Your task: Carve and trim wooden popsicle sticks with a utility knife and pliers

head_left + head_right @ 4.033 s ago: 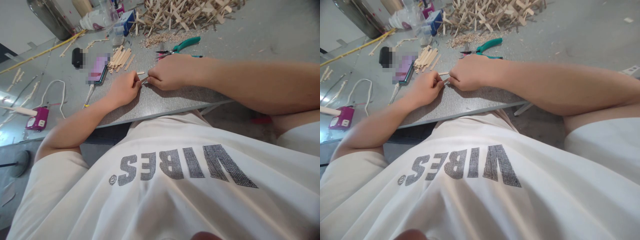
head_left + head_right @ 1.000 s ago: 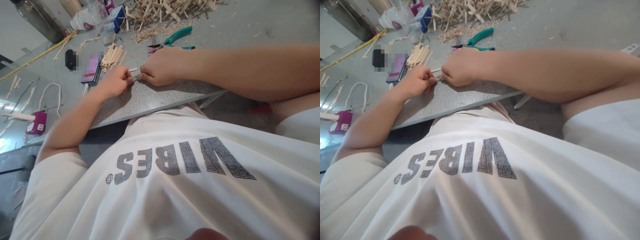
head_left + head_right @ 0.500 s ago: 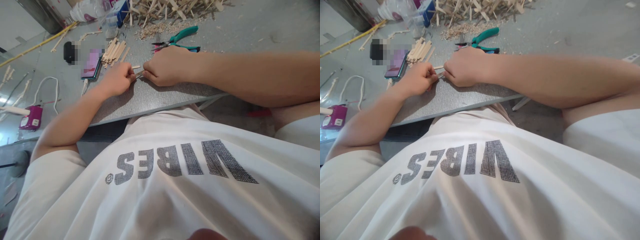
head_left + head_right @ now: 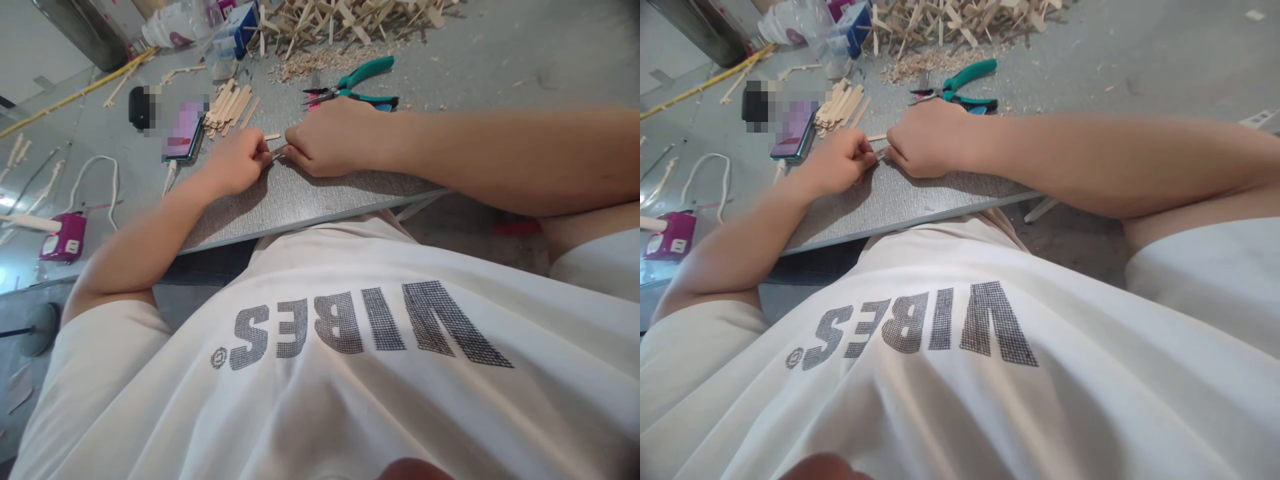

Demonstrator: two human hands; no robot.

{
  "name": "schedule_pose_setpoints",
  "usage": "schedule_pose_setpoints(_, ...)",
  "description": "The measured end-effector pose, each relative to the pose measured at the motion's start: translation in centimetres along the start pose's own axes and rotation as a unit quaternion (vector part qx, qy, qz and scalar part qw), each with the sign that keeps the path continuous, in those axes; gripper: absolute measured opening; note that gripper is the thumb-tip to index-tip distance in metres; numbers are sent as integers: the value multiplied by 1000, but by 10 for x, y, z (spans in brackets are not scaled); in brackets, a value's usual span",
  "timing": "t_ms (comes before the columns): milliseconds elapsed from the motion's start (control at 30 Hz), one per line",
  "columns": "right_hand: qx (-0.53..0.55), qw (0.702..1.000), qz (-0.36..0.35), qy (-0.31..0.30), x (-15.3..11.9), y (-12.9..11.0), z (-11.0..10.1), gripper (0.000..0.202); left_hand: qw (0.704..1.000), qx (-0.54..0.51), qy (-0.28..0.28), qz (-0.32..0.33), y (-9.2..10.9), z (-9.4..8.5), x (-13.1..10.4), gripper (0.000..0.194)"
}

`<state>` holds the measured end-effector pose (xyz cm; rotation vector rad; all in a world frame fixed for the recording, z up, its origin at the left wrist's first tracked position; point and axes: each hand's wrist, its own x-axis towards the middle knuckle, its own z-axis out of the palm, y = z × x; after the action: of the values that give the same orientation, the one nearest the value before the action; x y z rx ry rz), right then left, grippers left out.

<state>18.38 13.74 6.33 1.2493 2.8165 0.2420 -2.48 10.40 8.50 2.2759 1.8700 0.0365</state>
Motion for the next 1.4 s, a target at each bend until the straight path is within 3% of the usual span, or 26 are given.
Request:
schedule_pose_setpoints(200,11,1000,3,13,-1,-5,2,67,998,36,40,-11,-5,10,2,17)
schedule_pose_setpoints(433,10,999,42,5,-6,-18,-4,69,998,46,27,-15,-3,10,-1,24)
schedule_pose_setpoints(700,46,996,77,22,-2,-20,4,73,999,17,20,-26,-4,11,-3,38)
schedule_pose_setpoints(900,48,996,68,12,-3,-20,0,84,999,26,28,-23,-3,10,-2,30)
schedule_pose_setpoints(1033,28,998,62,3,-4,-22,-5,75,999,9,32,-20,0,9,-6,31)
schedule_pose_setpoints(1300,19,999,40,10,-3,-14,-2,67,999,-1,48,-21,2,6,-4,8)
schedule_pose_setpoints(1400,17,1000,4,14,-1,-2,-1,65,999,-48,21,2,-1,2,-1,15)
